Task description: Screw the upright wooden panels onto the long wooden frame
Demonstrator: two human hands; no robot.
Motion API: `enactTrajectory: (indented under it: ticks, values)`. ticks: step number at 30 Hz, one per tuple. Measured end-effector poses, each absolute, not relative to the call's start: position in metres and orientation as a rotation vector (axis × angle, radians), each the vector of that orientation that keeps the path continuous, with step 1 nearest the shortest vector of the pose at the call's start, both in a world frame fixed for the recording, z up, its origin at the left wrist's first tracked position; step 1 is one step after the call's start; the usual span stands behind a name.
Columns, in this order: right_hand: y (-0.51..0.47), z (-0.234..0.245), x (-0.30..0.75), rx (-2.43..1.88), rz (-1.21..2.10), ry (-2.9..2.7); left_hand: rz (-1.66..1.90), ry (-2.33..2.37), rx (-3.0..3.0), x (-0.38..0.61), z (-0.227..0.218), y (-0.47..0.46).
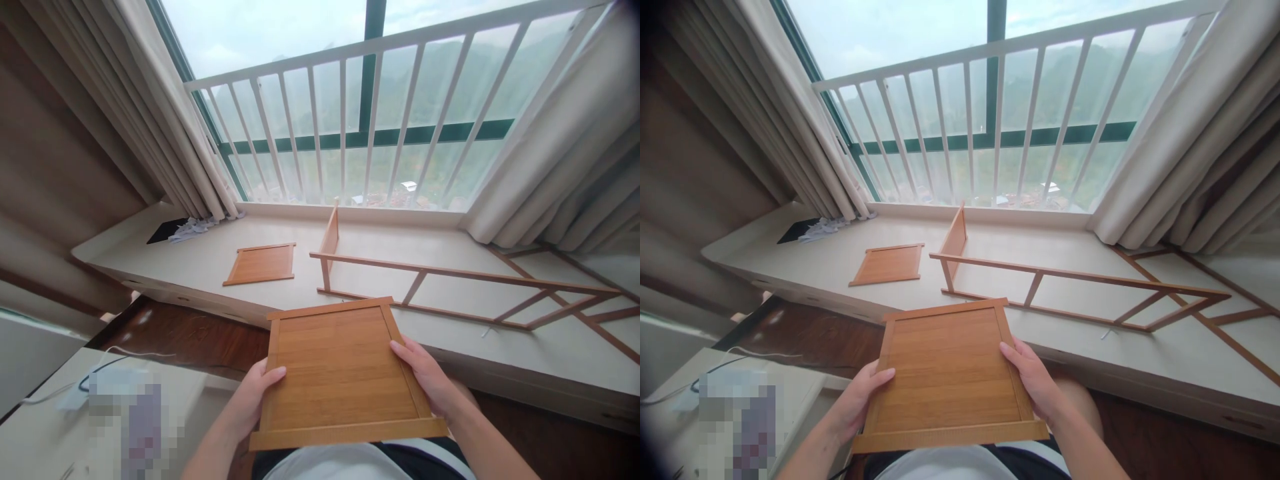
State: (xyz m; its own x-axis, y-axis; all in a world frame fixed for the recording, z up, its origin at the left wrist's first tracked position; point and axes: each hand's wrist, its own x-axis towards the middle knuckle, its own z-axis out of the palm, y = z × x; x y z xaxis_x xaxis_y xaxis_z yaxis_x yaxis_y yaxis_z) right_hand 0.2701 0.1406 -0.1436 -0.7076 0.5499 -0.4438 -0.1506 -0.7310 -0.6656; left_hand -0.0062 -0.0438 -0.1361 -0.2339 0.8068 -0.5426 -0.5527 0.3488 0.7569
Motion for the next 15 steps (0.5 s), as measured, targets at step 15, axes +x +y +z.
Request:
enactTrajectory:
  ticks: [15]
  values:
    - [0.142, -0.137, 0.300, -1.059, 2.217, -0.842, 1.185, 1.240, 0.373, -0.002, -0.118, -0.001]
